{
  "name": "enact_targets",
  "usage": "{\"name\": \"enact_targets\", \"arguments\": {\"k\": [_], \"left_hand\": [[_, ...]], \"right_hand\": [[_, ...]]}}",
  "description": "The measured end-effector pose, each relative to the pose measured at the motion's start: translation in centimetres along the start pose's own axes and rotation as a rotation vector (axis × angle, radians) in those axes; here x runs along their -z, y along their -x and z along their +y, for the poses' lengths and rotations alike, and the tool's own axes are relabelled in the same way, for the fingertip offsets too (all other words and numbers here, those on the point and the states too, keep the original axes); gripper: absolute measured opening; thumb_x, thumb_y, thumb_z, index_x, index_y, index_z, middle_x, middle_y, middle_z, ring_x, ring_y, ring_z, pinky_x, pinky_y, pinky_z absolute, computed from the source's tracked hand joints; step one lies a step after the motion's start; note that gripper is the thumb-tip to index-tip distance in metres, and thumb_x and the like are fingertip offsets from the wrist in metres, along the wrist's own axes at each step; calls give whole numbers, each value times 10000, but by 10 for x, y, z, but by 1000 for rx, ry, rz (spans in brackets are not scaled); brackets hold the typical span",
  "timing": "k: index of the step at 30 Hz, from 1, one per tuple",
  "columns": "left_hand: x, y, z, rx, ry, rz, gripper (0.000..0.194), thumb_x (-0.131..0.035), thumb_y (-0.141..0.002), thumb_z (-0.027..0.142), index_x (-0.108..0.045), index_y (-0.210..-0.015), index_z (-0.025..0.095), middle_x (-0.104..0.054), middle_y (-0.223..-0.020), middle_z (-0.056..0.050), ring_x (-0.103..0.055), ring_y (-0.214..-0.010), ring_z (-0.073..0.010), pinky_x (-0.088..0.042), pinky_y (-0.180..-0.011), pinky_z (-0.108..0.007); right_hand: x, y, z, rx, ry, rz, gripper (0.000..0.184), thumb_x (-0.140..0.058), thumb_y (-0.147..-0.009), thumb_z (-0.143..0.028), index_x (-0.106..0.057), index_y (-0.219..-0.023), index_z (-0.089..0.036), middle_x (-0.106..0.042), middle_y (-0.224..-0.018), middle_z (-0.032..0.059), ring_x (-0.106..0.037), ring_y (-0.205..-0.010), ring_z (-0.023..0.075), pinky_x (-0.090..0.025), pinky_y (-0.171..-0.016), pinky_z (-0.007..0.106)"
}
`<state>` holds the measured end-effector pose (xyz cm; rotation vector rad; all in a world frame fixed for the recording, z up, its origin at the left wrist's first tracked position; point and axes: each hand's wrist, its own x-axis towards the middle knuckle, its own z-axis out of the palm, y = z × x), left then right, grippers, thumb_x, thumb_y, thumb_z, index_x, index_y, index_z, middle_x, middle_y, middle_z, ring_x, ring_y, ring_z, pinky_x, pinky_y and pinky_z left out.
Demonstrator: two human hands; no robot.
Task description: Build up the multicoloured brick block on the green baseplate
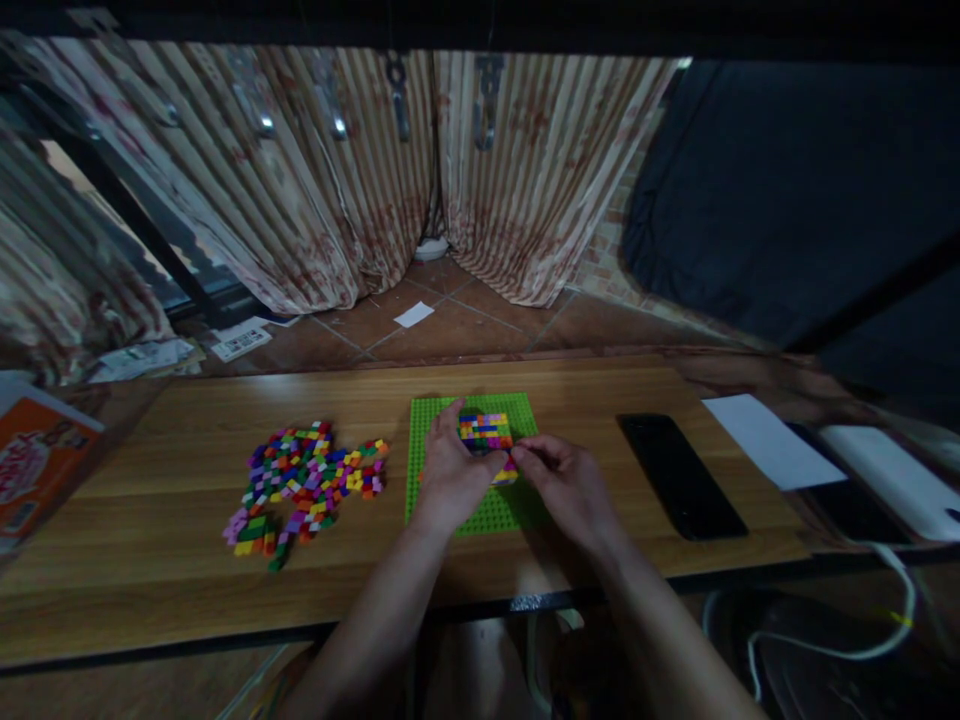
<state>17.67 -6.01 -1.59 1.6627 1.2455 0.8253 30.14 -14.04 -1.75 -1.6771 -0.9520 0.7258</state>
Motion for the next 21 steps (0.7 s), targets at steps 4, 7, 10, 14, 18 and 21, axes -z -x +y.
{"name": "enact_targets", "arguments": {"k": [4, 7, 10, 14, 18, 21], "left_hand": [[-1, -1, 2, 18, 6, 7, 641, -776, -584, 236, -566, -1186, 181, -529, -1308, -121, -451, -1281, -288, -357, -1062, -416], [-3, -2, 1, 32, 28, 16, 673, -781, -572, 225, -553, -1204, 180, -520, -1321, -122, -447, -1284, -287, -355, -1061, -414], [-4, -2, 0, 41, 42, 28, 699, -771, -567, 189, -543, -1228, 177, -518, -1329, -126, -448, -1283, -288, -350, -1065, -413], [-2, 1, -3, 19, 137, 26, 742, -777, -572, 175, -526, -1270, 179, -526, -1342, -126, -450, -1288, -291, -341, -1078, -416], [12, 1, -6, 43, 356, 39, 711, -790, -638, 273, -521, -1291, 185, -519, -1374, -133, -455, -1297, -283, -355, -1068, -404], [32, -6, -5, 59, 503, 160, 583, -783, -666, 294, -585, -1204, 183, -574, -1311, -126, -508, -1243, -259, -384, -1034, -379]], "right_hand": [[-7, -2, 1, -79, -111, 45, 278, -709, -692, -433, -717, -752, -161, -694, -660, 25, -601, -595, 147, -458, -584, 263], [-10, -3, 0, -123, -204, 76, 299, -746, -629, -447, -705, -696, -159, -648, -567, 5, -546, -518, 126, -429, -526, 251], [-11, -5, 2, -145, -244, 62, 313, -769, -587, -451, -699, -668, -157, -597, -499, -16, -490, -469, 105, -390, -479, 235], [-6, -5, 3, -190, -297, 47, 373, -796, -557, -491, -703, -679, -152, -608, -530, -5, -497, -476, 102, -400, -474, 233], [5, -3, -3, -175, -405, 227, 392, -806, -552, -514, -663, -622, -155, -603, -554, -8, -472, -465, 79, -372, -455, 211], [9, -1, -11, -97, -462, 310, 354, -810, -576, -474, -653, -610, -158, -580, -544, -27, -442, -467, 61, -345, -457, 196]]}}
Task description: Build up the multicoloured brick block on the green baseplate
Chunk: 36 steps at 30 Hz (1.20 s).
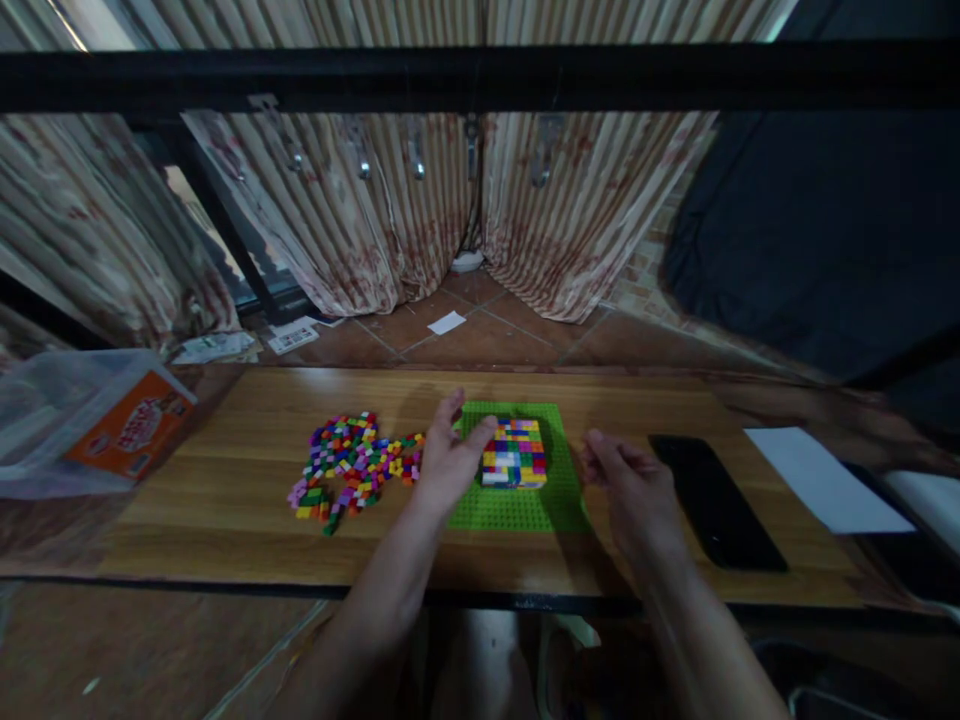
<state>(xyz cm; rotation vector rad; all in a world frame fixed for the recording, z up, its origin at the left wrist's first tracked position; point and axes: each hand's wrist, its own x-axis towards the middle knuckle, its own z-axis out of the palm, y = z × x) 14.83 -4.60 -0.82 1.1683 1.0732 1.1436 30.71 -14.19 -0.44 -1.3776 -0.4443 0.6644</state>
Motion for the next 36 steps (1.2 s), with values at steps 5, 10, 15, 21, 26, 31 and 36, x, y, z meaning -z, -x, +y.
{"name": "enact_targets", "arguments": {"k": [5, 10, 15, 21, 26, 31, 36], "left_hand": [[27, -15, 17, -24, 187, 240, 317, -747, -692, 267, -668, -982, 164, -684, -1019, -65, -631, -947, -155, -460, -886, -274], [55, -21, 29, 65, 400, 324, 217, -722, -703, 237, -670, -889, 138, -700, -838, -50, -627, -690, -100, -467, -656, -205], [88, -23, 46, 131, 667, 435, 67, -632, -766, 107, -644, -832, 116, -654, -678, -5, -596, -570, -52, -469, -601, -153], [131, -18, 62, 69, 830, 617, 125, -523, -825, 27, -619, -807, 106, -599, -587, 21, -552, -501, -32, -461, -527, -118], [150, -14, 65, 70, 869, 657, 136, -510, -830, 14, -613, -820, 102, -595, -596, 23, -540, -483, -28, -454, -505, -115], [163, -13, 65, 56, 874, 667, 126, -513, -834, 30, -613, -836, 107, -589, -595, 32, -531, -472, -29, -449, -506, -127], [171, -12, 64, 61, 885, 649, 123, -516, -822, 33, -610, -824, 112, -584, -594, 38, -531, -473, -26, -441, -509, -130]], "right_hand": [[-14, 12, -5, 148, 98, 18, 308, -767, -652, -453, -673, -645, -160, -600, -567, -18, -481, -511, 89, -381, -492, 215], [-33, 38, 2, 317, 316, -154, 238, -652, -809, -416, -699, -749, -191, -667, -675, -7, -588, -635, 134, -454, -605, 247], [-50, 61, 14, 521, 502, -453, 154, -595, -880, -331, -698, -841, -223, -697, -803, -2, -631, -736, 141, -469, -694, 258], [-70, 74, 30, 593, 658, -626, 172, -520, -926, -280, -670, -878, -211, -683, -823, 15, -644, -768, 151, -471, -717, 269], [-84, 76, 48, 605, 775, -681, 170, -498, -923, -236, -662, -946, -197, -681, -865, 32, -650, -816, 171, -478, -747, 290], [-101, 75, 58, 629, 862, -674, 189, -477, -923, -222, -659, -962, -190, -687, -932, 55, -651, -867, 193, -484, -789, 316], [-115, 76, 64, 665, 973, -650, 198, -477, -911, -223, -656, -992, -193, -682, -962, 72, -642, -900, 219, -485, -806, 344]]}}
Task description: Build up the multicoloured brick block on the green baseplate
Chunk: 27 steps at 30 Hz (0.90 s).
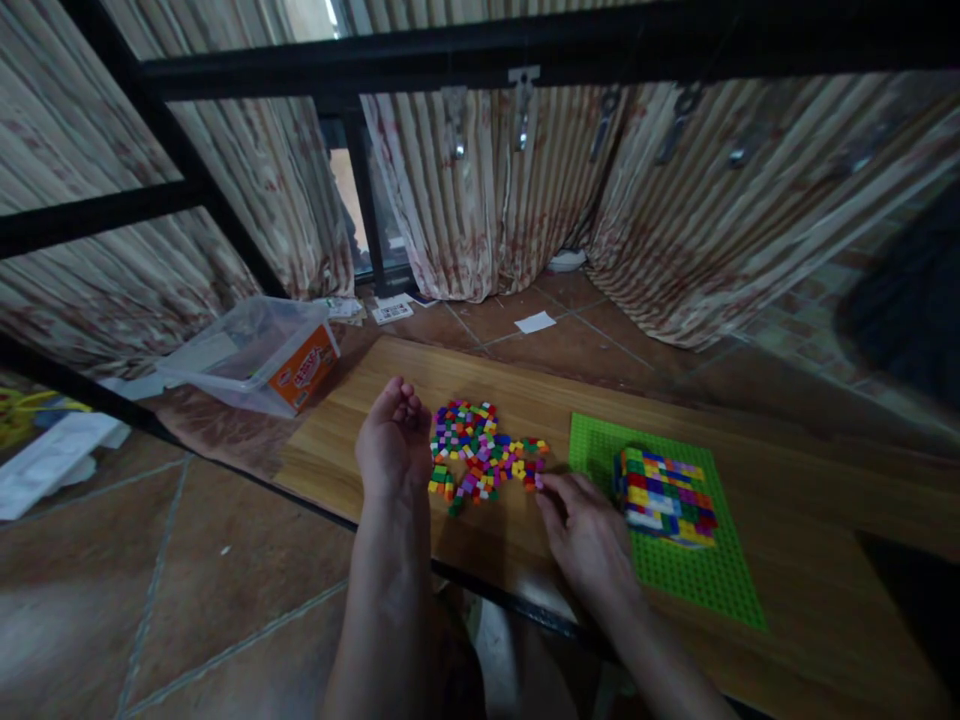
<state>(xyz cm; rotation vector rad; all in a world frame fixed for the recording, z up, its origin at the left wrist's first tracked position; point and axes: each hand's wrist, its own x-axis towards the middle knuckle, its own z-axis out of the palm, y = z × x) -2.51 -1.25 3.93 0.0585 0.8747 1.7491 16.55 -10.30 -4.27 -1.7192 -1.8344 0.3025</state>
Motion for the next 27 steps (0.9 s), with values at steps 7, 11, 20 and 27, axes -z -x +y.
{"name": "enact_targets", "arguments": {"k": [7, 11, 20, 27], "left_hand": [[3, -2, 3, 42, 21, -24, 101, -571, -781, 44, -616, -818, 126, -588, -595, 45, -540, -485, -30, -447, -521, -138], [3, -3, 5, 84, 52, -16, 108, -547, -802, 41, -616, -819, 123, -588, -592, 42, -538, -481, -24, -446, -523, -129], [4, -4, 11, 111, 82, -16, 117, -551, -799, 40, -619, -852, 120, -596, -597, 43, -543, -476, -27, -450, -500, -133], [6, -6, 10, 123, 89, -25, 101, -570, -794, 49, -624, -836, 123, -600, -612, 42, -551, -489, -28, -456, -505, -139]], "right_hand": [[-10, -8, -13, 14, -105, -40, 192, -488, -906, -235, -664, -982, -227, -696, -988, 45, -662, -884, 194, -495, -784, 314], [-9, -29, -21, -10, -153, 37, 225, -466, -922, -269, -677, -978, -218, -707, -925, 44, -663, -823, 180, -500, -752, 298], [-16, -82, -19, 38, 143, -195, 222, -538, -871, -223, -734, -969, -192, -667, -948, 90, -635, -862, 218, -463, -791, 327], [-14, -76, -11, 5, 28, -196, 155, -565, -832, -236, -712, -874, -207, -659, -884, 46, -623, -824, 190, -452, -751, 307]]}}
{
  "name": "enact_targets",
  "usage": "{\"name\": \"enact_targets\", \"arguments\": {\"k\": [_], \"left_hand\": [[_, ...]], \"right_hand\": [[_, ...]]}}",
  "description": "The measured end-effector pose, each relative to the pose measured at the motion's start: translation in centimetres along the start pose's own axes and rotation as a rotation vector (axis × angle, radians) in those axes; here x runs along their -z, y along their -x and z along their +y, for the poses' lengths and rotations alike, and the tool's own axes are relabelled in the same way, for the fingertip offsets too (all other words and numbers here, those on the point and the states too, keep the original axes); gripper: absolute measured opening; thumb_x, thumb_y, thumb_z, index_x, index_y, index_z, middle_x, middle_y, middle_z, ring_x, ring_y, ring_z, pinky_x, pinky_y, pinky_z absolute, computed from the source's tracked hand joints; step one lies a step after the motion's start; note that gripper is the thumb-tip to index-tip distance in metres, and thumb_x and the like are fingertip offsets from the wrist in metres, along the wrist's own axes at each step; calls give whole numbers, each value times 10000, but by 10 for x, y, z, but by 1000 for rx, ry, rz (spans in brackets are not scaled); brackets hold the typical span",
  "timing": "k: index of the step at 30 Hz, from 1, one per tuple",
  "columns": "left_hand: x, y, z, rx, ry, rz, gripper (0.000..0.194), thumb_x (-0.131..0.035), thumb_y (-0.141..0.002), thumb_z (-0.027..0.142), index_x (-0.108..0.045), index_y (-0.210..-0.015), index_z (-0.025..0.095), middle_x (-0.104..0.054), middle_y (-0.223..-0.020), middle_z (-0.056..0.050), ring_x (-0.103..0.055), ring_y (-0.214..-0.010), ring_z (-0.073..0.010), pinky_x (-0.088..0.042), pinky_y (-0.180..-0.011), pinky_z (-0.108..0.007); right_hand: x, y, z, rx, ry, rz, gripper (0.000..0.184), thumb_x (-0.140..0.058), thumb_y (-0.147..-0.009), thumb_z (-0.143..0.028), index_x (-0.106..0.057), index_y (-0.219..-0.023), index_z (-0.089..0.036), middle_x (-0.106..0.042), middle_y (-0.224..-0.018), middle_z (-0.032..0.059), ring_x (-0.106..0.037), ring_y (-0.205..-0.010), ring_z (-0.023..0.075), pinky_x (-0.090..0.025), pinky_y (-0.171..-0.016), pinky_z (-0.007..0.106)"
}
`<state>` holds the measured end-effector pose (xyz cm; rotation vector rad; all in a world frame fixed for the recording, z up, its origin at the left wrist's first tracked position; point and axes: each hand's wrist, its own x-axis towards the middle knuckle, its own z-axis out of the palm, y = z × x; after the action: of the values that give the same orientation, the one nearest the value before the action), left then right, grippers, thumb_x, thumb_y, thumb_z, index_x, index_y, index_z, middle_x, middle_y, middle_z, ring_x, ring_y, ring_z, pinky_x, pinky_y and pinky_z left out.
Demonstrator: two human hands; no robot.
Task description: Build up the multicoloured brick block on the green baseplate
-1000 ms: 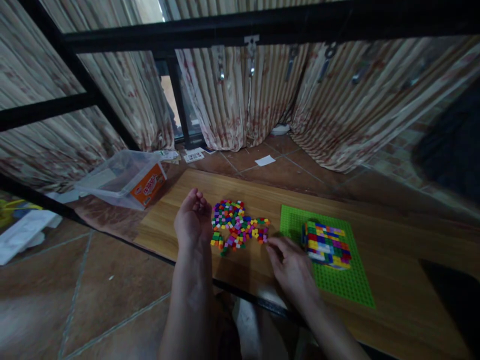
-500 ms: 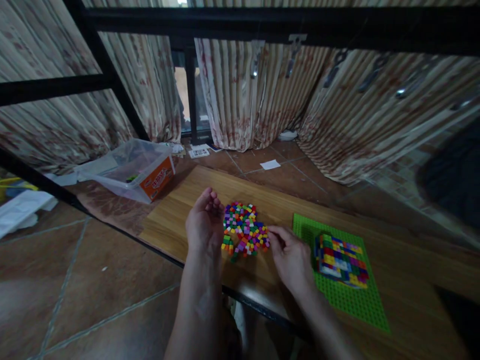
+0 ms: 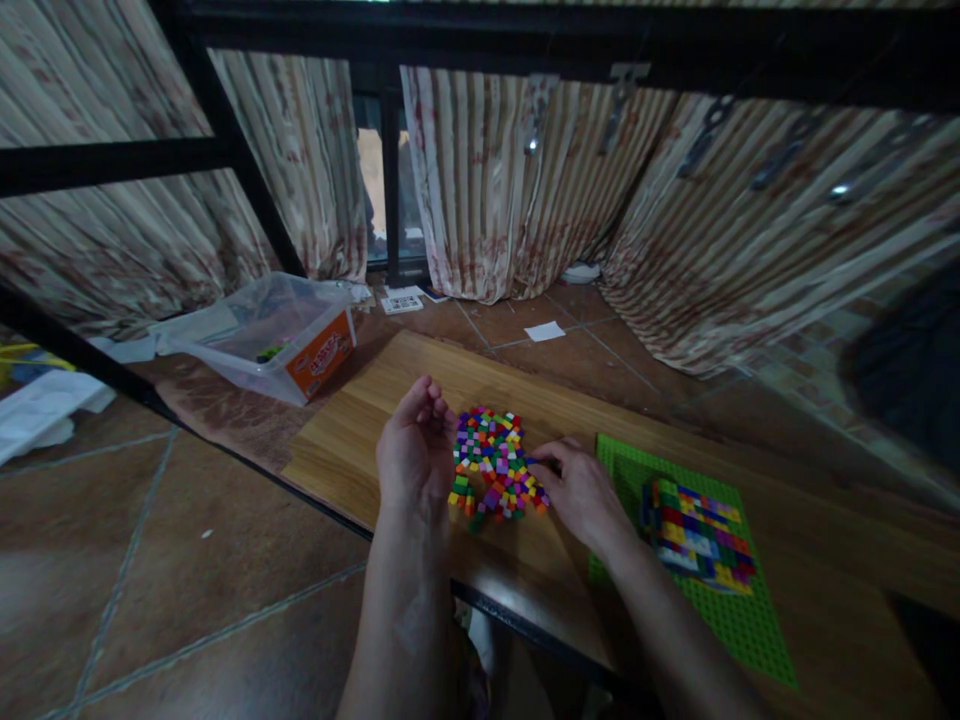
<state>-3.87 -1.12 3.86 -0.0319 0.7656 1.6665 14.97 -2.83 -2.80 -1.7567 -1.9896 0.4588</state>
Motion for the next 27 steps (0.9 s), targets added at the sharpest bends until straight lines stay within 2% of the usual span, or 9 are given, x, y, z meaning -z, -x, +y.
{"name": "enact_targets", "arguments": {"k": [6, 10, 13, 15, 19, 23, 27], "left_hand": [[-1, -1, -3, 8, -28, 2, 96, -585, -784, 59, -628, -836, 128, -597, -608, 40, -541, -479, -30, -462, -512, -142], [-3, -2, -6, 23, -46, -11, 90, -567, -798, 57, -625, -821, 122, -596, -607, 34, -539, -476, -33, -457, -500, -142], [-7, 0, -11, 44, -68, -29, 118, -527, -824, 45, -620, -818, 116, -586, -593, 31, -533, -468, -37, -459, -499, -146], [-10, 3, -15, 63, -94, -45, 131, -513, -835, 44, -616, -805, 118, -580, -585, 29, -533, -465, -40, -460, -496, -146], [-18, 10, -29, 89, -151, -59, 149, -503, -840, 36, -616, -792, 122, -584, -583, 25, -545, -469, -41, -469, -501, -140], [-23, 19, -54, 142, -235, -106, 116, -551, -809, 50, -632, -818, 133, -606, -603, 25, -564, -492, -43, -486, -533, -140], [-25, 34, -88, 157, -368, -186, 73, -627, -760, 113, -655, -823, 135, -633, -646, 18, -575, -528, -46, -478, -558, -148]], "right_hand": [[2, 8, -6, -68, -132, 75, 142, -562, -827, -289, -679, -820, -209, -685, -798, 23, -619, -715, 174, -439, -665, 290], [21, 30, -16, -94, -344, 149, 172, -572, -849, -355, -680, -855, -221, -702, -785, 10, -627, -698, 163, -456, -653, 279], [42, 53, -14, -102, -490, 254, 180, -609, -837, -367, -703, -913, -234, -715, -862, 21, -640, -779, 169, -483, -692, 283], [55, 69, -6, -163, -574, 347, 204, -638, -820, -372, -718, -957, -244, -716, -895, 29, -643, -799, 174, -500, -702, 294], [82, 93, 26, -327, -730, 479, 228, -686, -776, -380, -743, -950, -245, -706, -823, 25, -624, -688, 156, -512, -628, 293], [106, 111, 64, -369, -782, 539, 240, -697, -772, -367, -745, -968, -237, -660, -700, 7, -569, -625, 135, -482, -584, 273], [119, 125, 84, -403, -784, 552, 244, -704, -769, -367, -739, -964, -224, -609, -639, -16, -532, -603, 117, -441, -571, 255]]}}
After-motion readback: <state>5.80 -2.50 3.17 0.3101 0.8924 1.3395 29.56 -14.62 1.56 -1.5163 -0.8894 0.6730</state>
